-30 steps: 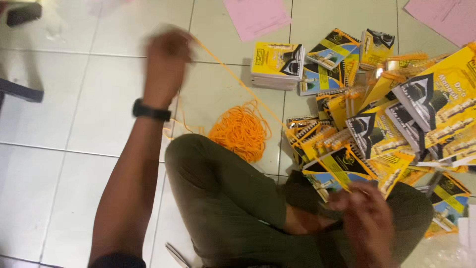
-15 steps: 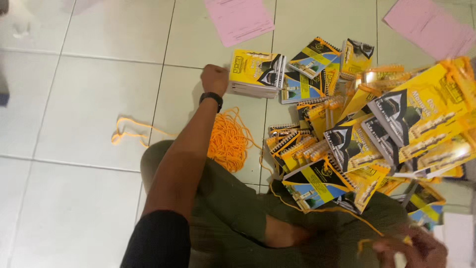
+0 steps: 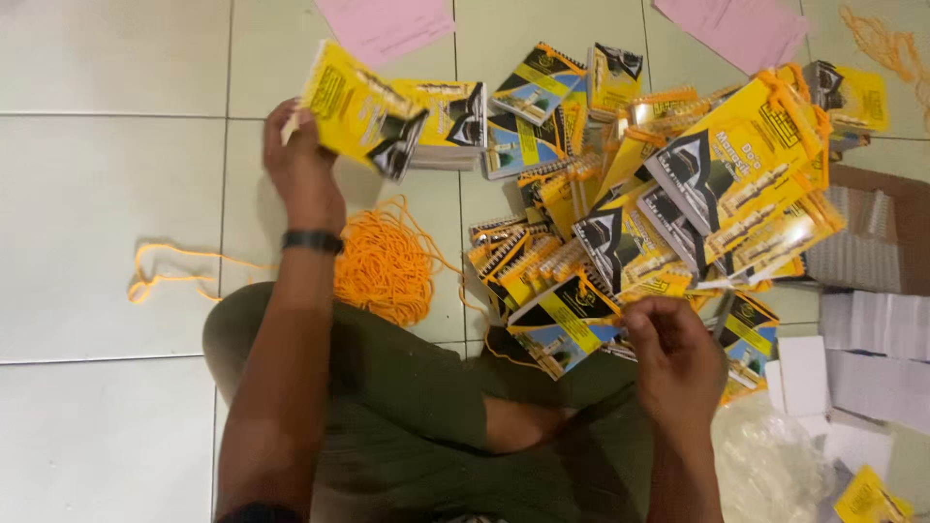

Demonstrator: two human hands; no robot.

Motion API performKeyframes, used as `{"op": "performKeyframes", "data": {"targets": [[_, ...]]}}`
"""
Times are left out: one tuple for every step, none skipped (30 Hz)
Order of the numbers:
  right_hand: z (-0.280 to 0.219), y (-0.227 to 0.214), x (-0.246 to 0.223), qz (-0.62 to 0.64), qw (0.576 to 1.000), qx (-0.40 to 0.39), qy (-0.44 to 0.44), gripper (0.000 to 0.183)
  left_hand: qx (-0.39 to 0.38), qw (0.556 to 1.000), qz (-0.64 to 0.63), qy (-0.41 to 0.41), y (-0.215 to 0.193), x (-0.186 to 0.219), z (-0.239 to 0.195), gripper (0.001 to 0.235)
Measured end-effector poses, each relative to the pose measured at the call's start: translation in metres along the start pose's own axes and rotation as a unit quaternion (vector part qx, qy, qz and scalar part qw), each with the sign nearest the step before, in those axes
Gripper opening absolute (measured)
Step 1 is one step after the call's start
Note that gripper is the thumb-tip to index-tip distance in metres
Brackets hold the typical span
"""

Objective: The person sits on the floor and ties orange strings around spiral-bound notebooks. They pick up a notebook, wrap the string around the spine, and tie a knot to secure it before placing it on a pile.

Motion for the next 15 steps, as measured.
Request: {"op": "performKeyframes", "data": {"targets": [[0.005, 0.006, -0.018, 0.030, 0.999, -0.008, 0.006, 0.005, -0.039, 0.999, -0.010, -0.013, -0.003, 0.023, -0.032, 0.020], [0.009, 0.013, -0.037, 0.061, 0.998, -0.017, 0.013, 0.007, -0.077, 0.996, -0.021, -0.026, -0.006, 0.046, -0.064, 0.031], [0.011, 0.016, -0.038, 0.057, 0.998, -0.022, 0.015, 0.007, -0.072, 0.997, -0.022, -0.030, -0.014, 0.042, -0.082, 0.031], [0.013, 0.020, -0.040, 0.074, 0.997, -0.033, -0.014, 0.009, -0.052, 0.992, 0.045, -0.106, -0.023, 0.036, -0.100, 0.045], [0.015, 0.024, -0.042, 0.092, 0.994, -0.044, -0.044, 0.016, -0.033, 0.977, 0.110, -0.179, -0.031, 0.030, -0.118, 0.060], [0.013, 0.026, -0.047, 0.090, 0.994, -0.050, -0.044, 0.016, -0.028, 0.977, 0.107, -0.181, -0.045, 0.018, -0.138, 0.060], [0.012, 0.027, -0.052, 0.077, 0.994, -0.057, -0.050, 0.017, -0.059, 0.954, 0.145, -0.257, -0.055, 0.004, -0.158, 0.061], [0.010, 0.029, -0.056, 0.064, 0.994, -0.064, -0.055, 0.017, -0.091, 0.922, 0.180, -0.331, -0.066, -0.011, -0.179, 0.062], [0.009, 0.028, -0.060, 0.062, 0.994, -0.068, -0.055, 0.017, -0.089, 0.922, 0.178, -0.333, -0.061, -0.008, -0.202, 0.062], [0.008, 0.028, -0.065, 0.039, 0.993, -0.077, -0.081, 0.016, -0.116, 0.908, 0.111, -0.386, -0.055, -0.008, -0.227, 0.056], [0.006, 0.028, -0.069, 0.016, 0.990, -0.085, -0.107, 0.017, -0.143, 0.888, 0.044, -0.435, -0.048, -0.006, -0.251, 0.050], [0.002, 0.026, -0.077, 0.015, 0.990, -0.088, -0.106, 0.017, -0.142, 0.888, 0.042, -0.436, -0.057, -0.011, -0.264, 0.050], [-0.002, 0.023, -0.084, -0.006, 0.989, -0.100, -0.109, 0.013, -0.211, 0.867, 0.018, -0.451, -0.063, -0.016, -0.279, 0.041], [-0.007, 0.021, -0.091, -0.026, 0.987, -0.112, -0.111, 0.009, -0.278, 0.841, -0.006, -0.464, -0.070, -0.021, -0.295, 0.035], [-0.013, 0.017, -0.090, -0.026, 0.987, -0.114, -0.109, 0.009, -0.275, 0.841, -0.007, -0.467, -0.077, -0.032, -0.303, 0.035]]}}
Point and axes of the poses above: each hand's wrist, its own z-axis towards the middle knuckle, its own y-axis out of the palm, x = y × z, the point moved 2 cm from there along z, towards the middle knuckle, and after that the axes turned 12 degrees about -y, right-handed, at the moved point
